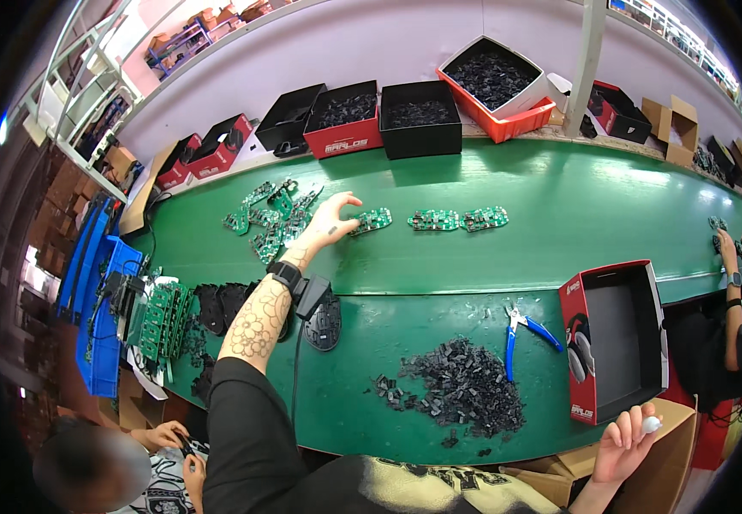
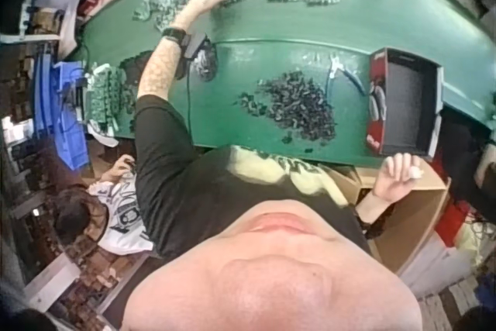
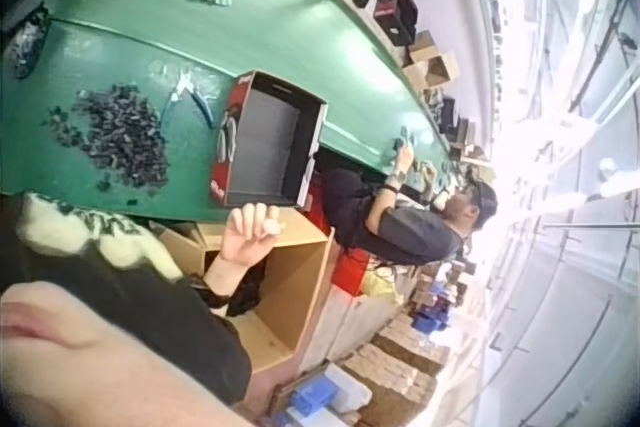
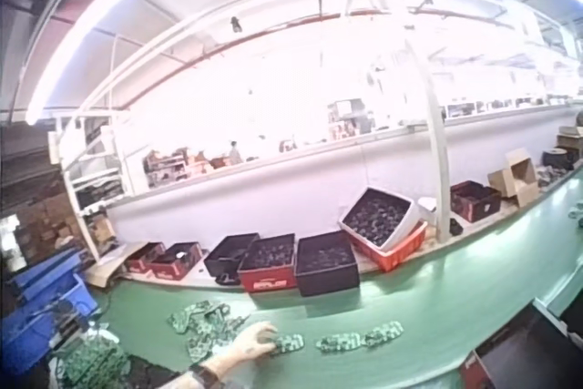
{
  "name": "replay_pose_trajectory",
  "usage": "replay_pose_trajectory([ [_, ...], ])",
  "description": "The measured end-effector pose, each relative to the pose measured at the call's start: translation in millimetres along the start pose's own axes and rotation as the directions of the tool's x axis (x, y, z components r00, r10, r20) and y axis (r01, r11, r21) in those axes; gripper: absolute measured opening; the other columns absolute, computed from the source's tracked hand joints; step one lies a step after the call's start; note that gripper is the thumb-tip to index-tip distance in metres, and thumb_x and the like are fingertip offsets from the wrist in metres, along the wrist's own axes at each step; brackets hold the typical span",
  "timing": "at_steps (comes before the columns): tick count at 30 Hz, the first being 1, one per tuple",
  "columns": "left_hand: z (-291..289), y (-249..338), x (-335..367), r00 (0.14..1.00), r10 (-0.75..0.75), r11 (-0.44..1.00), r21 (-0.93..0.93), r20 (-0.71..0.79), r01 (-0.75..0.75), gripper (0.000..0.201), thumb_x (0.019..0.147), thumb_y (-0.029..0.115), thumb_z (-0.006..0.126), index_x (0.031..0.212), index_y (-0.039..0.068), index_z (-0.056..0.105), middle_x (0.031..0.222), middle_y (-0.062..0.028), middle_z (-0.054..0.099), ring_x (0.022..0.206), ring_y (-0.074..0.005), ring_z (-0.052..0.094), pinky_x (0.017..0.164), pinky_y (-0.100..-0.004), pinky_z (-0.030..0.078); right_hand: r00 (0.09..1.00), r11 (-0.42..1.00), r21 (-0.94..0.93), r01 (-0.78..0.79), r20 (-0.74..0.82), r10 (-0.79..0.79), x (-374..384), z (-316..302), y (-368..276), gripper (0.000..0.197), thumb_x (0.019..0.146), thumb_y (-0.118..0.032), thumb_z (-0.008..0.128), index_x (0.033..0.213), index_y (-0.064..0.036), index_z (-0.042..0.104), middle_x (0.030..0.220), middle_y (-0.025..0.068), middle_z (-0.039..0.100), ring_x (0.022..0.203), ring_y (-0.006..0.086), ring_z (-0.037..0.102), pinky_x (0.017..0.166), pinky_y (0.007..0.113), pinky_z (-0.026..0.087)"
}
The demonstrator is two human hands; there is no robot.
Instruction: The person applies glue from a small bottle to the interior of black plastic mouse casings. They then pick up small black rubber feet and press them onto the glued areas. The person handles the casings one at a time, placing them on a green workbench alongside circuit boards and other components.
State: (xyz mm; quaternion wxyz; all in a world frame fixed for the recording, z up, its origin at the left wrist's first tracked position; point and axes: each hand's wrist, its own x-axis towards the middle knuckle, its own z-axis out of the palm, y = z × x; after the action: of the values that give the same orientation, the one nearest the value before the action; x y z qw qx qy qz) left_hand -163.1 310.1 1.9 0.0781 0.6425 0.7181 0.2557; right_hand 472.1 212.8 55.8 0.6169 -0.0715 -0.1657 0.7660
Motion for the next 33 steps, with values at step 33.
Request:
replay_pose_trajectory([
  [33,-28,-56,22,0.965,-0.216,0.964,0.189,0.149,0.186,0.016,0.070,0.012,0.064,0.083,0.003,0.064,0.097,-0.0163,0.061,0.098,-0.0332,0.058,0.081,-0.0421,0.048,0.999,1.000,-0.004,-0.014,0.039,0.014,1,10,4,0.022,0.101,-0.023,0.038,0.112,-0.0034,0.040,0.072,0.0013,0.033,0.062,0.0101,0.036,0.060,0.025,0.032],
])
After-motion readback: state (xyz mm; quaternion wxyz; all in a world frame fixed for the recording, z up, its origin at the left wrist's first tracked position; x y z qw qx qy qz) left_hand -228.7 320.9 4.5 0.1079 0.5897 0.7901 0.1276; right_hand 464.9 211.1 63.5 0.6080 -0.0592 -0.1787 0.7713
